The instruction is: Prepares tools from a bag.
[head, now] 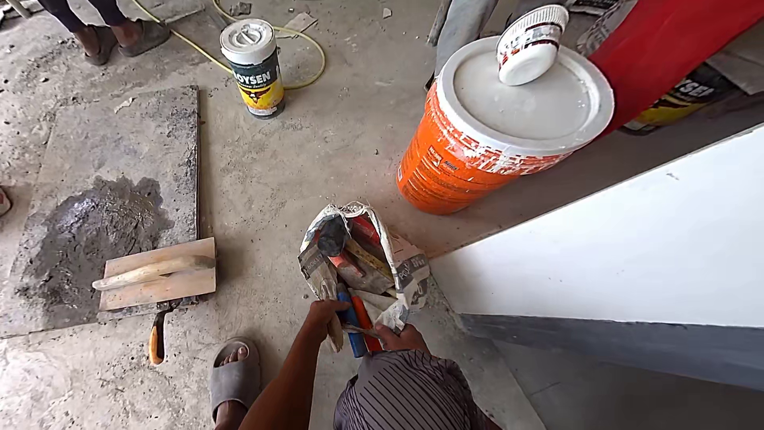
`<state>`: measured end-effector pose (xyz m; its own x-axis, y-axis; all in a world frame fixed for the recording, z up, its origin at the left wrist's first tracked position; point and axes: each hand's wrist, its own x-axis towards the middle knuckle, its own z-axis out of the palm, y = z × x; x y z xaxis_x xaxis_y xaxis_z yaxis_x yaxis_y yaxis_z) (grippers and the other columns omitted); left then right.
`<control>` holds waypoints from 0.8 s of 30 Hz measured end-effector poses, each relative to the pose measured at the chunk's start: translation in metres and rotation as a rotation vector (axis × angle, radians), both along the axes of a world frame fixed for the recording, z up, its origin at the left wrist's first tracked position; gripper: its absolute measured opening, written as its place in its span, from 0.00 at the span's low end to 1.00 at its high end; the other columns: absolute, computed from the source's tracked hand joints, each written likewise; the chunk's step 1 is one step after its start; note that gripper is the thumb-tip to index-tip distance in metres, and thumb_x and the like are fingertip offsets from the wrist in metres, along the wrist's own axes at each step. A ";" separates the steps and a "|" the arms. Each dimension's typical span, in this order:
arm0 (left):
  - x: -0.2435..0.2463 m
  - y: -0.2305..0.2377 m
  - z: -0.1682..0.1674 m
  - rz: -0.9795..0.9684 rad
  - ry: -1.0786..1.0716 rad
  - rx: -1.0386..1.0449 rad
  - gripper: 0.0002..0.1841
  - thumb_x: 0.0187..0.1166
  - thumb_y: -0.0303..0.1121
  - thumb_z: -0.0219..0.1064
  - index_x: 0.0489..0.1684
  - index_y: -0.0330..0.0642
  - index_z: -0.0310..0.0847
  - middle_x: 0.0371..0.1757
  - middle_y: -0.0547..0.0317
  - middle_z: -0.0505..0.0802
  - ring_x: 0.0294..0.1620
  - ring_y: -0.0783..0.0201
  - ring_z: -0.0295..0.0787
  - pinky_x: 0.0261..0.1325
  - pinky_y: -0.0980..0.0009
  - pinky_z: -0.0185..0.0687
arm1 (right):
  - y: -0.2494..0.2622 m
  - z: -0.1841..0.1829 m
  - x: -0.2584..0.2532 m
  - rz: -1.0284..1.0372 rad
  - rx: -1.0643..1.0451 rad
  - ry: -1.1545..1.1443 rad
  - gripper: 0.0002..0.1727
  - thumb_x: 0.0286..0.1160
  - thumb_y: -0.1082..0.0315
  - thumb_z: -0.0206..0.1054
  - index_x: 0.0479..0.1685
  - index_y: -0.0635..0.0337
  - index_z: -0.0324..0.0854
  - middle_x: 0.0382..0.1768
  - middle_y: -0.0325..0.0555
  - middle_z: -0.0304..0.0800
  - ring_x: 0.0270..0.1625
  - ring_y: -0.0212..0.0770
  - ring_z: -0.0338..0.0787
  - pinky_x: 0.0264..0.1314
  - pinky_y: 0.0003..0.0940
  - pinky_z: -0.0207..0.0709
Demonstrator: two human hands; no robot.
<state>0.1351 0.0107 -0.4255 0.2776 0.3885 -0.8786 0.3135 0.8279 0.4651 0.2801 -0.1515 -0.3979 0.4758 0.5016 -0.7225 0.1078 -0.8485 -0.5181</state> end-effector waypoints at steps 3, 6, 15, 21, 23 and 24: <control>-0.004 0.002 0.006 0.093 -0.083 -0.086 0.12 0.75 0.29 0.72 0.48 0.30 0.81 0.33 0.45 0.91 0.30 0.57 0.90 0.38 0.61 0.89 | -0.010 0.001 -0.002 0.093 -0.027 0.010 0.25 0.81 0.48 0.67 0.52 0.65 0.87 0.44 0.59 0.93 0.50 0.54 0.93 0.60 0.59 0.82; -0.006 -0.003 0.007 0.130 -0.141 -0.069 0.12 0.75 0.28 0.73 0.50 0.32 0.82 0.34 0.45 0.91 0.30 0.56 0.89 0.38 0.60 0.88 | -0.016 -0.007 -0.008 0.089 -0.056 0.069 0.25 0.84 0.50 0.65 0.57 0.66 0.86 0.48 0.61 0.93 0.55 0.56 0.92 0.64 0.60 0.79; -0.031 -0.025 0.024 -0.563 -0.019 0.160 0.26 0.68 0.34 0.80 0.63 0.35 0.78 0.46 0.49 0.88 0.32 0.62 0.84 0.38 0.65 0.84 | -0.027 -0.049 -0.012 0.010 -0.027 -0.034 0.32 0.78 0.41 0.67 0.58 0.65 0.84 0.47 0.60 0.93 0.52 0.57 0.93 0.58 0.61 0.82; -0.030 -0.029 0.032 -0.987 0.076 0.406 0.27 0.73 0.39 0.75 0.65 0.27 0.78 0.60 0.31 0.88 0.63 0.40 0.86 0.69 0.42 0.76 | -0.029 0.075 -0.019 0.054 0.157 0.033 0.15 0.87 0.72 0.60 0.40 0.82 0.84 0.40 0.66 0.90 0.41 0.42 0.86 0.48 0.29 0.76; -0.033 -0.031 0.027 -1.109 0.048 0.378 0.23 0.77 0.36 0.70 0.65 0.27 0.79 0.60 0.30 0.88 0.63 0.38 0.85 0.68 0.39 0.75 | -0.046 0.070 -0.020 -0.077 0.174 0.155 0.12 0.88 0.77 0.56 0.45 0.82 0.81 0.40 0.59 0.88 0.41 0.33 0.83 0.49 0.21 0.75; -0.038 -0.034 0.023 -1.090 0.014 0.363 0.21 0.77 0.34 0.68 0.63 0.27 0.80 0.58 0.32 0.89 0.60 0.40 0.86 0.66 0.40 0.76 | -0.049 0.073 -0.023 -0.172 0.100 0.210 0.13 0.89 0.77 0.54 0.51 0.81 0.80 0.45 0.58 0.88 0.44 0.32 0.83 0.54 0.22 0.75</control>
<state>0.0968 -0.0236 -0.4025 0.6132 0.1787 -0.7695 0.7879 -0.0684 0.6120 0.2570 -0.2006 -0.3249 0.4057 0.5002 -0.7650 -0.1518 -0.7885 -0.5961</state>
